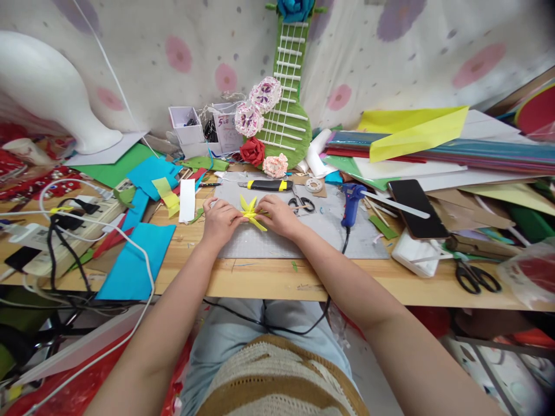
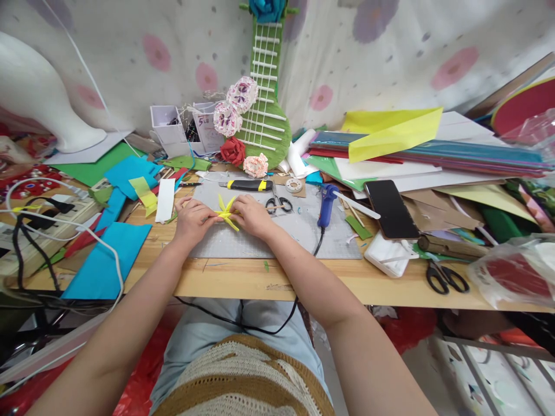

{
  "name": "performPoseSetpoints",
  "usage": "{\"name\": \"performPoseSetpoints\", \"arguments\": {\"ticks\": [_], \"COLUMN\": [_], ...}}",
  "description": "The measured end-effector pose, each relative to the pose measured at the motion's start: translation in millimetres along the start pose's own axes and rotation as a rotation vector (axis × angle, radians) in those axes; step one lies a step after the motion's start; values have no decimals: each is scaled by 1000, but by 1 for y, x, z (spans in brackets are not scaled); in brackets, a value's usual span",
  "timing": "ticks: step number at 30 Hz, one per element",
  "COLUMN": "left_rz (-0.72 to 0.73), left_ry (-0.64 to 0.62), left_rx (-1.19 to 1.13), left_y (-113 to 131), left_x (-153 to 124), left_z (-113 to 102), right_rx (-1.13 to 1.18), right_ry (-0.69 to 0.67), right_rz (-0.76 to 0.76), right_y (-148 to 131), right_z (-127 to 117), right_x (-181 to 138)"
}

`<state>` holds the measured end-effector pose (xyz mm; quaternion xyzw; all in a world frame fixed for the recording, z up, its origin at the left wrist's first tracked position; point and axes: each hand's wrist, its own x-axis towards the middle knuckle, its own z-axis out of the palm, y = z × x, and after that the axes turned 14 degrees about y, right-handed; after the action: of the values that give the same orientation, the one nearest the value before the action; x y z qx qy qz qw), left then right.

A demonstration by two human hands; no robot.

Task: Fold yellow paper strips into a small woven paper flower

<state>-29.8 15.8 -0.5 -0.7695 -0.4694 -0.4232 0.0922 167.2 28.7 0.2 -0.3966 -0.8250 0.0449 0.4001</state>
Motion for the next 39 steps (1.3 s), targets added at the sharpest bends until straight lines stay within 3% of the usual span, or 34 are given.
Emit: {"name": "performPoseSetpoints", "arguments": {"ticks": [25,39], "left_rz": [-33,140], "left_ry": [21,75], "left_rx": [-12,47], "left_y": [7,6], "left_x": [0,-1], "left_z": [1,1], "right_rx": [-89,-81], "right_ry": [12,37], "right_rz": [-105,-114], "right_y": [-2,-2], "right_z": [2,4], "right_x": [0,-2]}}
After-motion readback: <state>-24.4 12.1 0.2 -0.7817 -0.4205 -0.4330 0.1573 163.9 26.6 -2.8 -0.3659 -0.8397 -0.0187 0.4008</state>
